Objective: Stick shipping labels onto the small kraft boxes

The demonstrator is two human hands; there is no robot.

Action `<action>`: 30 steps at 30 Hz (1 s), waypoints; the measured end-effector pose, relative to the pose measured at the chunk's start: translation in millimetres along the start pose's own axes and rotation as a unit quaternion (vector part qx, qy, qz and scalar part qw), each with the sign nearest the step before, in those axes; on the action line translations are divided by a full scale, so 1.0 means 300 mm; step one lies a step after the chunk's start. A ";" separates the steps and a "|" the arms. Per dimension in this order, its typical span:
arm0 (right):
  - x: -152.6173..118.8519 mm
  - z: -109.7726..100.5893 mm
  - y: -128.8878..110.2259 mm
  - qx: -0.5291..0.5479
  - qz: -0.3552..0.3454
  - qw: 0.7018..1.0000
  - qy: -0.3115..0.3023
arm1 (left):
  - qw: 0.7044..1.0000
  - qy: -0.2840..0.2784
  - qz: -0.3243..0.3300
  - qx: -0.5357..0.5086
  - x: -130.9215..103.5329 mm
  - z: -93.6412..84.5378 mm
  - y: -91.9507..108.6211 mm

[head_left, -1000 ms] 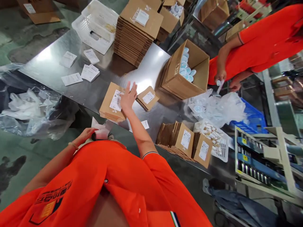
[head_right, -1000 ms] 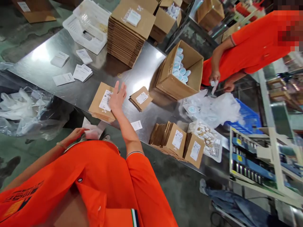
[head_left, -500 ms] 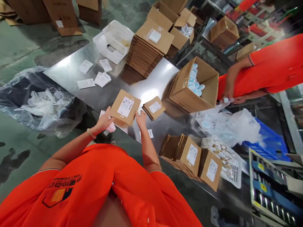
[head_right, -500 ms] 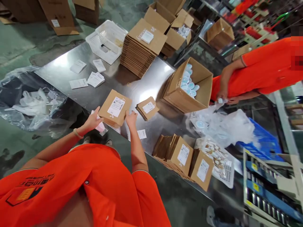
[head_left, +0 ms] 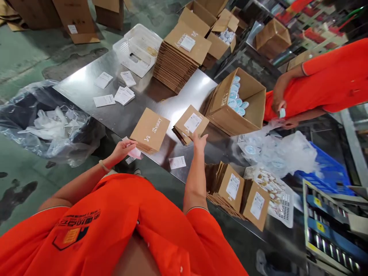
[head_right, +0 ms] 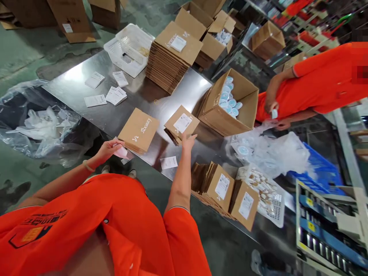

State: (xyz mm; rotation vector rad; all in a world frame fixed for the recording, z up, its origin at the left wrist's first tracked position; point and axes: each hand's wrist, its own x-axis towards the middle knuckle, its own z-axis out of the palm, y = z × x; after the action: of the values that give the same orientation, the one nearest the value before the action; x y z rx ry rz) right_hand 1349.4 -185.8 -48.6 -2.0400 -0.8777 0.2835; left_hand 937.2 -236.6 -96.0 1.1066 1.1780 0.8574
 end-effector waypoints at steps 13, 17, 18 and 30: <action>-0.828 0.337 -0.152 0.162 -0.009 0.809 -0.565 | 0.898 0.278 -0.190 -0.284 -0.077 -0.151 0.032; -0.823 0.370 -0.213 0.157 0.043 0.856 -0.490 | 0.921 0.207 -0.211 -0.253 -0.127 -0.108 -0.006; -0.820 0.377 -0.224 0.151 0.044 0.856 -0.492 | 0.942 0.163 -0.179 -0.231 -0.148 -0.094 -0.012; -0.788 0.306 -0.170 0.145 0.022 0.872 -0.467 | 0.990 0.077 -0.120 -0.014 -0.119 -0.035 -0.012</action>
State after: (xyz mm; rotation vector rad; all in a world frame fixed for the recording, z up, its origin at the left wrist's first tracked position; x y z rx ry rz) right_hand 1108.2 -268.8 -91.2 -1.5853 -1.2450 1.4185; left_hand 919.6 -269.0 -90.0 0.8658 1.3916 0.7789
